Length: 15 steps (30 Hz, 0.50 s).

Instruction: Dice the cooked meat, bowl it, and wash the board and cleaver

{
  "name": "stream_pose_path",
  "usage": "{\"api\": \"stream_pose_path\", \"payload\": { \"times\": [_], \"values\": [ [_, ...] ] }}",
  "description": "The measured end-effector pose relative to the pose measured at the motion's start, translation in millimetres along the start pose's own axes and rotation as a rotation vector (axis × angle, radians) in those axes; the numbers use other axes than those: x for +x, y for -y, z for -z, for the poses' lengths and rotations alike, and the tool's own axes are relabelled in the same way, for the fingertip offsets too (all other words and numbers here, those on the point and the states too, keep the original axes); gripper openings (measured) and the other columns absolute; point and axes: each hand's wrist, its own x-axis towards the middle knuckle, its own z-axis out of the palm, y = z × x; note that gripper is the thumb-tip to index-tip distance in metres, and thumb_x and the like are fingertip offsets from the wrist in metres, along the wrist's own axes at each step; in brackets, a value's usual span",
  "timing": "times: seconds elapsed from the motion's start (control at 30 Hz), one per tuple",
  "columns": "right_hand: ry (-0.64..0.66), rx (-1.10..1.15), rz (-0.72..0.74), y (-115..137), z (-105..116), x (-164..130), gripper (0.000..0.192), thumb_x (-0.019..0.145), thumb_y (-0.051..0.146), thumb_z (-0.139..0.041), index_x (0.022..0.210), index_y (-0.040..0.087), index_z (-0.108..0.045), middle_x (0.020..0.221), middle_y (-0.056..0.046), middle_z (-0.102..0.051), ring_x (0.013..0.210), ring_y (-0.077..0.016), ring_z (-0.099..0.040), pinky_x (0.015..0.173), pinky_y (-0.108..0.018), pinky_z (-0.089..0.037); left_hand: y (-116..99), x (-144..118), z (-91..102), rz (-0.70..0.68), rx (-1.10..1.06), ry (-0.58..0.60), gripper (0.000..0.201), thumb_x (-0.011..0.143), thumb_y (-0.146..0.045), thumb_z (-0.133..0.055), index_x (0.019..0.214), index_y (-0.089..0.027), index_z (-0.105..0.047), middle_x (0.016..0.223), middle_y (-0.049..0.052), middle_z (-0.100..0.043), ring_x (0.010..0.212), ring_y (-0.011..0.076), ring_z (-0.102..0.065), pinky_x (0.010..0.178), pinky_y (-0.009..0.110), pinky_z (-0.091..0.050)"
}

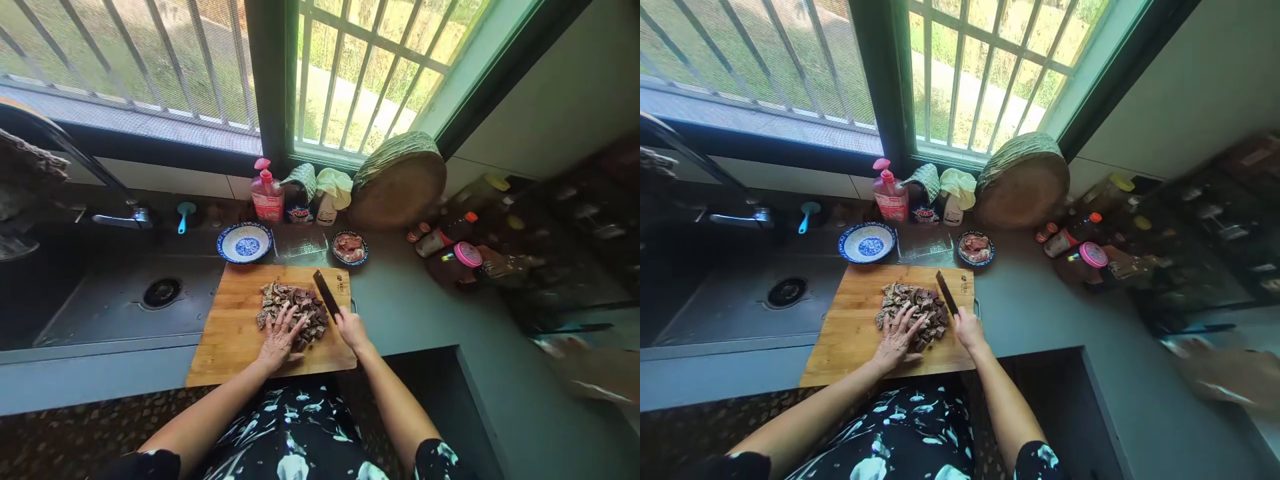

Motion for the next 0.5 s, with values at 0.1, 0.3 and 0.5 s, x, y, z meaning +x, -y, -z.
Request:
{"api": "stream_pose_path", "payload": {
  "times": [0.1,0.3,0.5],
  "values": [
    [-0.033,0.097,-0.012,-27,13,16,0.023,0.09,0.03,-0.038,0.092,0.02,-0.058,0.071,-0.001,-0.064,0.062,-0.0123,-0.058,0.054,-0.019,-0.034,2,-3,10.9,-0.011,-0.054,-0.082,0.085,0.06,-0.053,-0.069,0.134,-0.022,-0.039,0.143,0.016,-0.028,0.132,0.0355,-0.016,0.104,0.058,-0.004],
    [-0.1,-0.193,-0.014,-31,16,30,0.023,0.086,0.026,-0.043,0.104,0.024,-0.056,0.081,-0.004,-0.064,0.069,-0.0165,-0.061,0.059,-0.023,-0.038,35,-8,39.2,0.064,-0.245,-0.311,0.044,0.083,-0.039,-0.051,0.121,-0.016,-0.049,0.118,0.013,-0.055,0.113,0.0249,-0.046,0.098,0.041,-0.034],
    [-0.12,-0.374,0.0,-20,8,51,0.023,0.084,0.031,-0.051,0.105,0.022,-0.053,0.089,-0.007,-0.058,0.076,-0.0191,-0.061,0.063,-0.026,-0.041,81,-43,65.3,0.414,-0.249,-0.434,0.037,0.083,-0.046,-0.043,0.098,-0.016,-0.06,0.097,0.01,-0.065,0.095,0.0237,-0.057,0.089,0.037,-0.043]
  ]
}}
